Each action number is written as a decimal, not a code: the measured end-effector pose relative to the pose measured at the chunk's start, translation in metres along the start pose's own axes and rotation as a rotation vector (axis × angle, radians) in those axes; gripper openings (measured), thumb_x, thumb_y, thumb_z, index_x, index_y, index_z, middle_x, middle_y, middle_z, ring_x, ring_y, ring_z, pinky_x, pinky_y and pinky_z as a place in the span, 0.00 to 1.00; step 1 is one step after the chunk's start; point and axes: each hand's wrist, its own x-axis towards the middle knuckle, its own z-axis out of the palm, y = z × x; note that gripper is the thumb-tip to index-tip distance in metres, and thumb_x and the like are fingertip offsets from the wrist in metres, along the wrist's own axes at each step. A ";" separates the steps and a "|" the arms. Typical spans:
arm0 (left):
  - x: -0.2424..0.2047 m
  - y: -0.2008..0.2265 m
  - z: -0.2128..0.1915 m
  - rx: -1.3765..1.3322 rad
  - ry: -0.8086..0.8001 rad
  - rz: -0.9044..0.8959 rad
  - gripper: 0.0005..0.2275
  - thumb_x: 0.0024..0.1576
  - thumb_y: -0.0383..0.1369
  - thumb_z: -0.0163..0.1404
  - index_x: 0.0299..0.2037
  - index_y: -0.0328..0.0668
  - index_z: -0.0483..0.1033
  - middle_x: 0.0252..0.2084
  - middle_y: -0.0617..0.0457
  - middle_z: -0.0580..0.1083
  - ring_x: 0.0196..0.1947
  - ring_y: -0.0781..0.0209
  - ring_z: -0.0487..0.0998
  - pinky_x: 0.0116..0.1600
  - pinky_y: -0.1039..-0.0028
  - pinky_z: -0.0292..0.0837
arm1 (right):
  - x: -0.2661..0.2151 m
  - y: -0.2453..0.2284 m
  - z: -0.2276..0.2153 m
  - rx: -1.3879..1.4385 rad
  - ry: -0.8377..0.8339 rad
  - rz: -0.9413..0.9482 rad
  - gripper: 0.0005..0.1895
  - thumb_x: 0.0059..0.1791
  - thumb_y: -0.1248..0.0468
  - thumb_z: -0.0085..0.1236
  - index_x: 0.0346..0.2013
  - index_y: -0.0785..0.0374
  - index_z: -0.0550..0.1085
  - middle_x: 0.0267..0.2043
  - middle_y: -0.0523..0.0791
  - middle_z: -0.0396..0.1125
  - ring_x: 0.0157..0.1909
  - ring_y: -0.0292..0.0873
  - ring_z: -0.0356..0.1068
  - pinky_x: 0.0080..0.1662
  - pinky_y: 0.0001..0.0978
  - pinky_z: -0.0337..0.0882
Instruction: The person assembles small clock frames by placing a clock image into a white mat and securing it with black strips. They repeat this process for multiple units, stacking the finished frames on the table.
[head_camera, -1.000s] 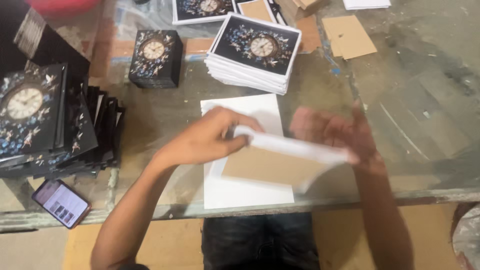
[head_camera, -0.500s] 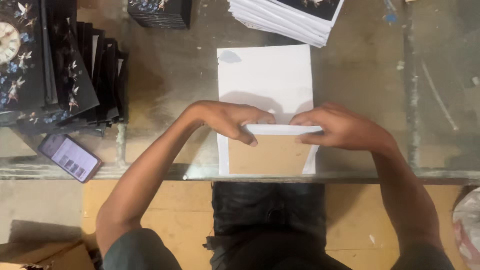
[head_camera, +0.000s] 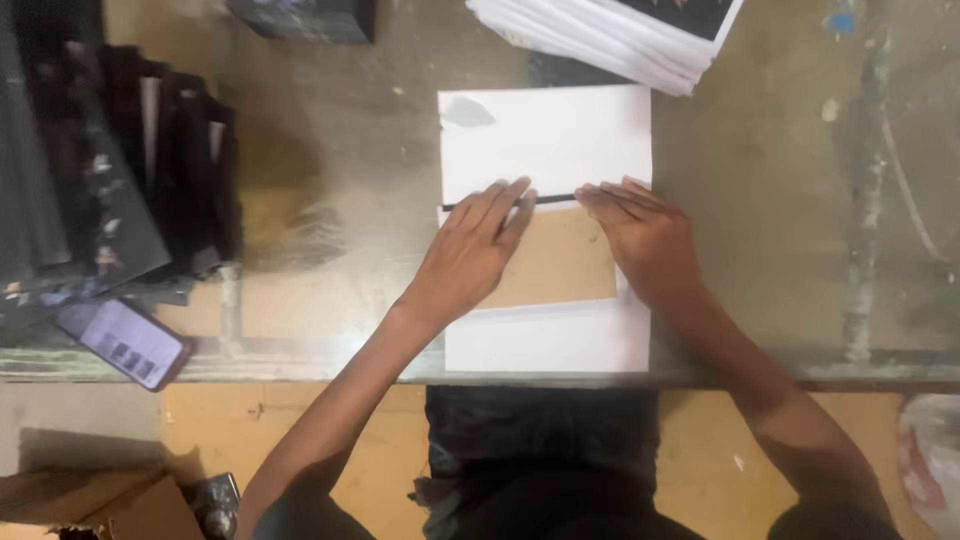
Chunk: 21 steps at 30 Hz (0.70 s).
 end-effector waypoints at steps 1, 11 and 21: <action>-0.005 0.004 0.005 -0.008 -0.005 -0.010 0.21 0.58 0.20 0.44 0.64 0.26 0.67 0.70 0.39 0.64 0.70 0.45 0.66 0.71 0.57 0.62 | -0.007 0.000 0.000 -0.031 -0.002 0.007 0.13 0.52 0.71 0.55 0.50 0.66 0.79 0.53 0.49 0.75 0.57 0.49 0.76 0.64 0.44 0.72; -0.016 0.015 0.011 -0.110 0.078 -0.081 0.18 0.58 0.20 0.48 0.59 0.36 0.76 0.62 0.46 0.75 0.64 0.54 0.73 0.70 0.64 0.68 | -0.018 -0.044 0.021 -0.277 -0.271 0.014 0.42 0.51 0.46 0.55 0.71 0.68 0.59 0.74 0.51 0.57 0.74 0.47 0.57 0.72 0.50 0.50; -0.030 0.009 -0.032 0.065 0.076 -0.475 0.12 0.53 0.26 0.53 0.47 0.35 0.79 0.42 0.41 0.78 0.44 0.41 0.78 0.42 0.55 0.75 | -0.055 -0.013 -0.012 -0.339 -0.222 0.364 0.57 0.51 0.33 0.52 0.76 0.76 0.50 0.80 0.65 0.39 0.82 0.64 0.36 0.71 0.77 0.32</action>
